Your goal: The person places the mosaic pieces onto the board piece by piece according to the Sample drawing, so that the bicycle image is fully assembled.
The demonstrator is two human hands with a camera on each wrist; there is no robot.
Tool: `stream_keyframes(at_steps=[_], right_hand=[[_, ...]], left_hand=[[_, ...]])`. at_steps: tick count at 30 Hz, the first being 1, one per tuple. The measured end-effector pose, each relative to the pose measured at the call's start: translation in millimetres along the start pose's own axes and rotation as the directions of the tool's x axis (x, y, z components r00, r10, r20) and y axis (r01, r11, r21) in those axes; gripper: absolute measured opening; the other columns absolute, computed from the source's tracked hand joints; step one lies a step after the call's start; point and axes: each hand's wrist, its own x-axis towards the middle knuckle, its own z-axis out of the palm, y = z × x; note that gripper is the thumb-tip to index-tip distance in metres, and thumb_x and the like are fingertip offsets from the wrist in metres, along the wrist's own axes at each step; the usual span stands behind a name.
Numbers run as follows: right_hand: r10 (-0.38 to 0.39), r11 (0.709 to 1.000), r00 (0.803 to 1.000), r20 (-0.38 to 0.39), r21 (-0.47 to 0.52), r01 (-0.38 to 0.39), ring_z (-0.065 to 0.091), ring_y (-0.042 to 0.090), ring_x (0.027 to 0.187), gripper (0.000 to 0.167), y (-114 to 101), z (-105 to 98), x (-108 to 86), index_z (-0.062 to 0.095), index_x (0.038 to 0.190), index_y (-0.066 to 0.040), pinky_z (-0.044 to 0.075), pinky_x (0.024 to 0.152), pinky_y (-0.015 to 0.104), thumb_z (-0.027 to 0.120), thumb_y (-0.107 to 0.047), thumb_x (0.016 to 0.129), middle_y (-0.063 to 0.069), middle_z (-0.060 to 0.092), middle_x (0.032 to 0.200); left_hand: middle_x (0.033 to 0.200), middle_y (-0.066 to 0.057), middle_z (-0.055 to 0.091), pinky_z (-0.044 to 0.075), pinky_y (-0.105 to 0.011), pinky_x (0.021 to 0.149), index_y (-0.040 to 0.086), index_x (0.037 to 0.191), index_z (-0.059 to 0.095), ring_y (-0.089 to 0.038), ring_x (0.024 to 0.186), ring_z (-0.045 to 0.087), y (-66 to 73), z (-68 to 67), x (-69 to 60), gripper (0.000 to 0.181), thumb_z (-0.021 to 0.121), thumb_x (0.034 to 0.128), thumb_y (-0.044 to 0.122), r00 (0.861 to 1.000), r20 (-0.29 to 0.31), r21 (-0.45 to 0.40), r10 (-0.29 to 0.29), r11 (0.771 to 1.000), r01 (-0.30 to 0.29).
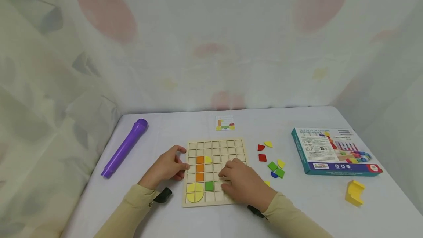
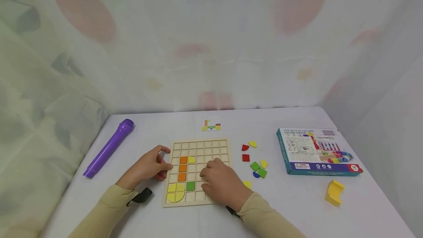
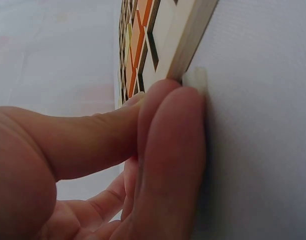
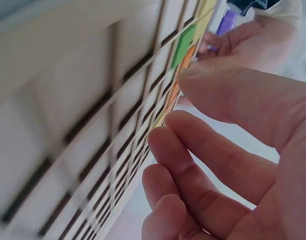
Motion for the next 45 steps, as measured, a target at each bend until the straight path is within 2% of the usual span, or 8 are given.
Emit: stream_keyframes(at_steps=[7, 12, 14, 18, 22, 26, 31, 45], right_hand=[[0.116, 0.993, 0.993, -0.029, -0.01, -0.116, 0.058, 0.012, 0.1, 0.021, 27, -17, -27.4, 0.082, 0.11, -0.015, 0.06, 0.087, 0.032, 0.085, -0.022, 0.091, -0.005, 0.073, 0.108], [0.249, 0.968, 0.968, -0.025, -0.018, -0.249, 0.058, 0.011, 0.105, 0.022, 49, -29, -48.9, 0.081, 0.11, -0.016, 0.061, 0.094, 0.036, 0.088, -0.023, 0.09, -0.007, 0.071, 0.108], [0.288, 0.957, 0.957, -0.03, -0.022, -0.288, 0.057, 0.01, 0.104, 0.024, 59, -33, -57.1, 0.081, 0.11, -0.017, 0.062, 0.093, 0.036, 0.089, -0.023, 0.089, -0.008, 0.071, 0.108], [0.338, 0.94, 0.94, -0.044, -0.034, -0.339, 0.058, 0.011, 0.101, 0.026, 78, -39, -73.3, 0.081, 0.112, -0.019, 0.062, 0.091, 0.038, 0.09, -0.023, 0.088, -0.008, 0.072, 0.107], [0.396, 0.917, 0.917, -0.04, -0.038, -0.398, 0.062, 0.017, 0.103, 0.028, 92, -44, -85.7, 0.081, 0.114, -0.018, 0.063, 0.094, 0.044, 0.09, -0.023, 0.088, -0.004, 0.073, 0.107], [0.426, 0.903, 0.904, -0.039, -0.04, -0.427, 0.065, 0.022, 0.105, 0.03, 102, -47, -92.6, 0.081, 0.116, -0.015, 0.063, 0.097, 0.051, 0.09, -0.022, 0.088, -0.001, 0.074, 0.109], [0.442, 0.895, 0.896, -0.038, -0.045, -0.444, 0.066, 0.022, 0.105, 0.032, 108, -47, -95.2, 0.081, 0.116, -0.014, 0.063, 0.097, 0.051, 0.09, -0.024, 0.088, 0.0, 0.075, 0.108], [0.443, 0.896, 0.896, -0.019, -0.033, -0.444, 0.067, 0.023, 0.104, 0.027, 114, -45, -92.7, 0.08, 0.114, -0.011, 0.063, 0.096, 0.051, 0.088, -0.017, 0.089, 0.001, 0.076, 0.108]], left_hand=[[0.096, -0.014, 0.066, 0.065, -0.034, 0.061, 0.012, 0.147, 0.051, -0.023, 0.067, 0.071, -1.7, 0.2, -0.5, 0.062, 0.084, 0.0946, 0.012, 1.0, -0.004, -0.009, 0.007, 1.0, -0.007], [0.096, -0.014, 0.066, 0.065, -0.034, 0.062, 0.013, 0.147, 0.051, -0.023, 0.068, 0.071, -4.1, 1.1, 0.8, 0.062, 0.083, 0.0948, 0.012, 1.0, 0.0, -0.017, 0.009, 1.0, -0.009], [0.096, -0.014, 0.066, 0.065, -0.034, 0.061, 0.013, 0.147, 0.051, -0.023, 0.068, 0.071, -4.3, 1.1, 1.0, 0.062, 0.084, 0.0946, 0.012, 1.0, -0.003, -0.017, 0.01, 1.0, -0.01], [0.096, -0.014, 0.066, 0.065, -0.034, 0.061, 0.013, 0.147, 0.051, -0.023, 0.068, 0.071, -4.0, 1.2, 0.2, 0.062, 0.083, 0.0948, 0.011, 1.0, -0.006, -0.015, 0.008, 1.0, -0.008], [0.097, -0.014, 0.066, 0.065, -0.033, 0.061, 0.012, 0.148, 0.051, -0.022, 0.068, 0.071, -5.0, 1.5, -0.1, 0.062, 0.083, 0.095, 0.011, 1.0, -0.003, -0.015, 0.007, 1.0, -0.007], [0.097, -0.014, 0.066, 0.065, -0.033, 0.061, 0.012, 0.148, 0.051, -0.022, 0.068, 0.071, -5.7, 0.9, 0.1, 0.062, 0.084, 0.0947, 0.011, 1.0, -0.005, -0.018, 0.003, 1.0, -0.003], [0.097, -0.014, 0.066, 0.066, -0.033, 0.062, 0.012, 0.147, 0.051, -0.022, 0.068, 0.072, -5.3, 0.8, -0.4, 0.062, 0.083, 0.0947, 0.011, 1.0, -0.007, -0.025, 0.004, 1.0, -0.004], [0.097, -0.014, 0.065, 0.066, -0.034, 0.062, 0.013, 0.147, 0.051, -0.023, 0.068, 0.071, -2.7, 1.3, -3.0, 0.061, 0.083, 0.0952, 0.011, 1.0, -0.006, -0.032, 0.012, 0.999, -0.013]])
